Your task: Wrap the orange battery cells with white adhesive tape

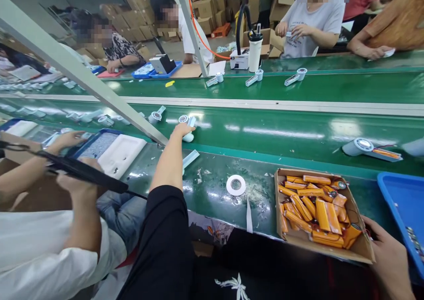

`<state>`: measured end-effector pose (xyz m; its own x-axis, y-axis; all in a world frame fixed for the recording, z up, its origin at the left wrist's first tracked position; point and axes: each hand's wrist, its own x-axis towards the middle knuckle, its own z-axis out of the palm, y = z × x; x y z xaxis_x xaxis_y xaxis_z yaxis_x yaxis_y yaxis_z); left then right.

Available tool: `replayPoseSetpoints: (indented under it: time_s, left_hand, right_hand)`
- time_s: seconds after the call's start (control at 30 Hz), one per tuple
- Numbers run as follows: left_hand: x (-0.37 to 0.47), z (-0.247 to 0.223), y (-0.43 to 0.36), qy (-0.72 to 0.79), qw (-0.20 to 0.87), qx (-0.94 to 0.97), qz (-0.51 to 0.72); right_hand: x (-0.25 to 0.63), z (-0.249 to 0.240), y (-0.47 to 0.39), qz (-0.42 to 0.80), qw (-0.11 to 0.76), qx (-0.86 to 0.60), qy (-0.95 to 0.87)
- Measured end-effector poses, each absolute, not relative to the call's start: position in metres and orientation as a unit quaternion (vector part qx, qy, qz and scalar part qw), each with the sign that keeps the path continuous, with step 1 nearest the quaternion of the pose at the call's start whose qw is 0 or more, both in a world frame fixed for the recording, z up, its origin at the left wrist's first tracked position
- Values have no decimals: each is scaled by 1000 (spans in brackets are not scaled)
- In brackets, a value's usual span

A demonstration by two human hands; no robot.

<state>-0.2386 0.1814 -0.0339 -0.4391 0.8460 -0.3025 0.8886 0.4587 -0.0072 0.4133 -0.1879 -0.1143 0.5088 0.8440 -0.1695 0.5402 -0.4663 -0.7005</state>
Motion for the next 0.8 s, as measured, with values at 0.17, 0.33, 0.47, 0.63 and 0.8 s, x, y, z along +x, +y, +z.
replayPoseSetpoints:
  time_s: [0.17,0.33,0.47,0.63,0.8]
  left_hand:
    - [-225,-17,143,801,81,587,-84]
    - [-236,-1,70,738,23,651,-179]
    - [-265,2,34,709,121,664,-203]
    - [-255,3,-7,708,106,690,-108]
    - [-179,-30,-91,624,-35,769,137]
  right_hand:
    - [412,-118,-192,231,305,-796,-469]
    - [414,-119,-189,239,289,-788,-488]
    - [415,-120,-183,234,276,-790,-495]
    - [413,-123,-178,226,280,-777,-516]
    - [394,-120,-181,169,360,-733,-551]
